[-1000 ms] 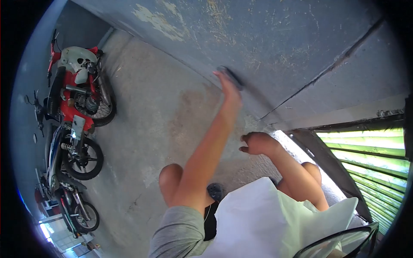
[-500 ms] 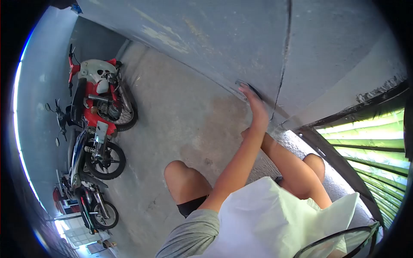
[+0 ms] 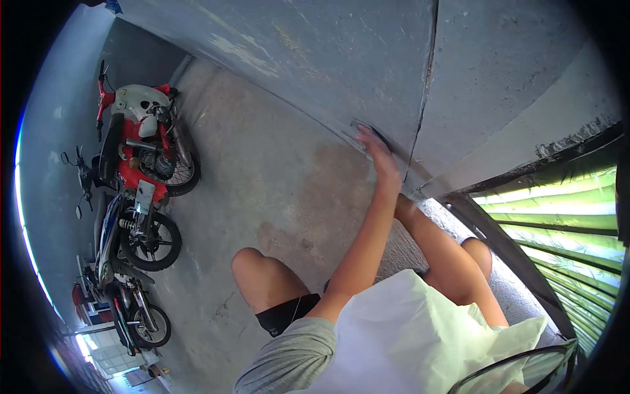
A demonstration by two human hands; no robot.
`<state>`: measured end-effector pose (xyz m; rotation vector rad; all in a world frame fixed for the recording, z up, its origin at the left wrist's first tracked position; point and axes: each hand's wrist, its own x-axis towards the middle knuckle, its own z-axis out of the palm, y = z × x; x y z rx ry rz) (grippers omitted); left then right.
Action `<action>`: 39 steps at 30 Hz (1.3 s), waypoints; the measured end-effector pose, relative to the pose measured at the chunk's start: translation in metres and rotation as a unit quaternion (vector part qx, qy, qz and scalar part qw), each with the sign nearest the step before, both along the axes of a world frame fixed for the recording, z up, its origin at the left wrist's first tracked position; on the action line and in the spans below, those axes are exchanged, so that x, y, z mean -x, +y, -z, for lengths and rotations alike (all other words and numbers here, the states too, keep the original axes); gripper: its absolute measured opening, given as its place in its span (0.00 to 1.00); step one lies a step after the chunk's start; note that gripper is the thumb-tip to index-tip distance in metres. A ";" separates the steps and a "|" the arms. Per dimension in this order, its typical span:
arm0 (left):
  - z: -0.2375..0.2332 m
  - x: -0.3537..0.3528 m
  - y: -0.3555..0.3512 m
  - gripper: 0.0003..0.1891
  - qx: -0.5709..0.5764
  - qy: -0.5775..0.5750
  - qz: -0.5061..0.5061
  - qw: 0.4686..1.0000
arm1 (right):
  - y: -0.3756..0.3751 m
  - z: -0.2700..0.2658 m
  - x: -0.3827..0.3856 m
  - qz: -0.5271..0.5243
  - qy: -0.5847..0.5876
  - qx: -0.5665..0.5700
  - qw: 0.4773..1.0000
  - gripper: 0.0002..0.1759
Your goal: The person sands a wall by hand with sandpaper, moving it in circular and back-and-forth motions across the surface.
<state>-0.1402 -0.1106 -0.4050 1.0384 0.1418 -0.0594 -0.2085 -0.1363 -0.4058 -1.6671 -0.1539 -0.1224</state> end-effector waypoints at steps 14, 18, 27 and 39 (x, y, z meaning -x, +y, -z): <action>-0.005 0.000 -0.005 0.52 -0.060 -0.035 -0.028 0.997 | -0.008 0.069 0.007 -0.171 0.204 0.222 0.938 0.47; -0.008 0.056 -0.006 0.52 -0.128 -0.076 0.013 0.989 | -0.002 0.027 -0.012 0.000 0.036 -0.036 0.999 0.45; 0.008 -0.016 0.014 0.51 -0.066 -0.056 -0.025 0.996 | 0.008 0.095 0.007 -0.356 0.221 0.412 0.809 0.40; 0.025 -0.042 0.013 0.49 -0.090 -0.095 -0.049 0.990 | 0.008 0.120 0.005 -0.407 0.235 0.444 0.763 0.34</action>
